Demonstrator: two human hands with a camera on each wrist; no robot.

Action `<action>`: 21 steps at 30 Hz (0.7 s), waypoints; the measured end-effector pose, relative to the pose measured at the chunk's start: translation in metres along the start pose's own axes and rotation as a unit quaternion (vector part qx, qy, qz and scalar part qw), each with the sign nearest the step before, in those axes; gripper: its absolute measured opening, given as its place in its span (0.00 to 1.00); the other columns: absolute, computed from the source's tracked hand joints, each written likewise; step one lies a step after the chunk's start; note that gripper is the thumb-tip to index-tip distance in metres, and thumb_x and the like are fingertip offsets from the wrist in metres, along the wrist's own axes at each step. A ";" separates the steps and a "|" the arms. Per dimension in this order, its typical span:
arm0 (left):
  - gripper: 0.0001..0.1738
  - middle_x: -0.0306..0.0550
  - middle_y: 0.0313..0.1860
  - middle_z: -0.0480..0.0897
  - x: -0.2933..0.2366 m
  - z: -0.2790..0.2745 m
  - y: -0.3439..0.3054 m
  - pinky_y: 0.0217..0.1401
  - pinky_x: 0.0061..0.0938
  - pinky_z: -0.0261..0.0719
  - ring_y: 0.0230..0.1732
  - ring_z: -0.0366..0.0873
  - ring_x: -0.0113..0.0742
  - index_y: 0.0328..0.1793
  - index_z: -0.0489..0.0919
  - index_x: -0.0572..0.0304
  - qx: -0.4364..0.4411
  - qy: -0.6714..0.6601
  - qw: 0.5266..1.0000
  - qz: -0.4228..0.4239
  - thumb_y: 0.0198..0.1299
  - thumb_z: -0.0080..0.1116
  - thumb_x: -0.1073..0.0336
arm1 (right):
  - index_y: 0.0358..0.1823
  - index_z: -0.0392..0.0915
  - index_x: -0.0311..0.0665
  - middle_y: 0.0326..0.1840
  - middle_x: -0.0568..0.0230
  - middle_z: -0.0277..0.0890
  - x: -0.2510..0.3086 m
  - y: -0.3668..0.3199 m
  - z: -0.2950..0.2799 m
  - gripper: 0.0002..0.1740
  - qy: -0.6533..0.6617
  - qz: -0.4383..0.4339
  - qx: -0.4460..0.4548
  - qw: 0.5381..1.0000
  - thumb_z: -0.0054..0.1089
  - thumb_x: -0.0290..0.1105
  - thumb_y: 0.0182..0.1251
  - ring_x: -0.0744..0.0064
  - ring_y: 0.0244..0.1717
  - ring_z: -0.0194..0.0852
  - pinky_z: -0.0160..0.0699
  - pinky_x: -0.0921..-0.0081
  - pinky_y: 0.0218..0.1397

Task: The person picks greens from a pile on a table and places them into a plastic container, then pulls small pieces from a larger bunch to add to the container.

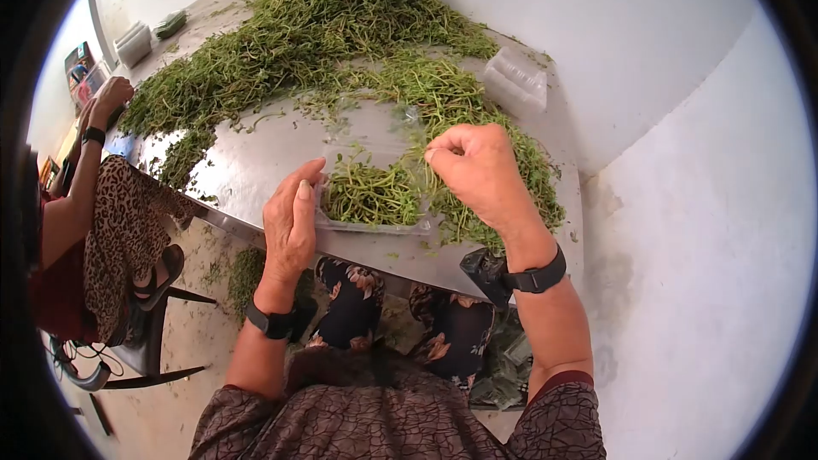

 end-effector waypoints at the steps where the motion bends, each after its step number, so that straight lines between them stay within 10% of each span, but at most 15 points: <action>1: 0.19 0.55 0.40 0.84 0.000 0.000 0.000 0.49 0.35 0.78 0.43 0.82 0.48 0.59 0.81 0.64 0.001 -0.002 1.000 0.001 0.73 0.44 0.61 | 0.30 0.84 0.27 0.21 0.69 0.78 -0.001 0.001 0.005 0.07 0.002 0.000 0.001 1.000 0.63 0.26 0.59 0.85 0.23 0.66 0.67 0.79 0.26; 13: 0.20 0.56 0.40 0.83 0.002 0.000 0.001 0.48 0.38 0.78 0.42 0.81 0.51 0.60 0.80 0.63 0.007 0.005 1.000 0.010 0.73 0.44 0.60 | 0.24 0.84 0.32 0.16 0.52 0.77 0.010 0.004 0.056 0.07 -0.074 -0.031 0.030 0.996 0.59 0.27 0.53 0.64 0.17 0.76 0.76 0.68 0.27; 16: 0.20 0.55 0.38 0.83 -0.002 -0.001 0.001 0.47 0.38 0.77 0.41 0.81 0.51 0.59 0.79 0.64 0.009 0.008 1.000 0.004 0.73 0.44 0.61 | 0.30 0.84 0.29 0.18 0.65 0.77 0.010 0.006 0.063 0.07 -0.090 -0.026 0.056 0.994 0.63 0.27 0.57 0.82 0.22 0.69 0.69 0.77 0.26; 21: 0.19 0.55 0.38 0.82 0.000 0.000 0.001 0.46 0.39 0.77 0.40 0.81 0.52 0.59 0.79 0.65 0.008 0.013 1.000 0.012 0.73 0.44 0.61 | 0.28 0.84 0.29 0.17 0.59 0.77 0.011 0.007 0.076 0.07 -0.124 -0.021 0.069 0.990 0.63 0.28 0.56 0.78 0.20 0.70 0.71 0.73 0.27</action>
Point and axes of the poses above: each hand's wrist, its own y-axis towards the middle knuckle, its own z-axis out of the palm, x = y × z, the point moved 1 cm from there along y, towards the middle knuckle
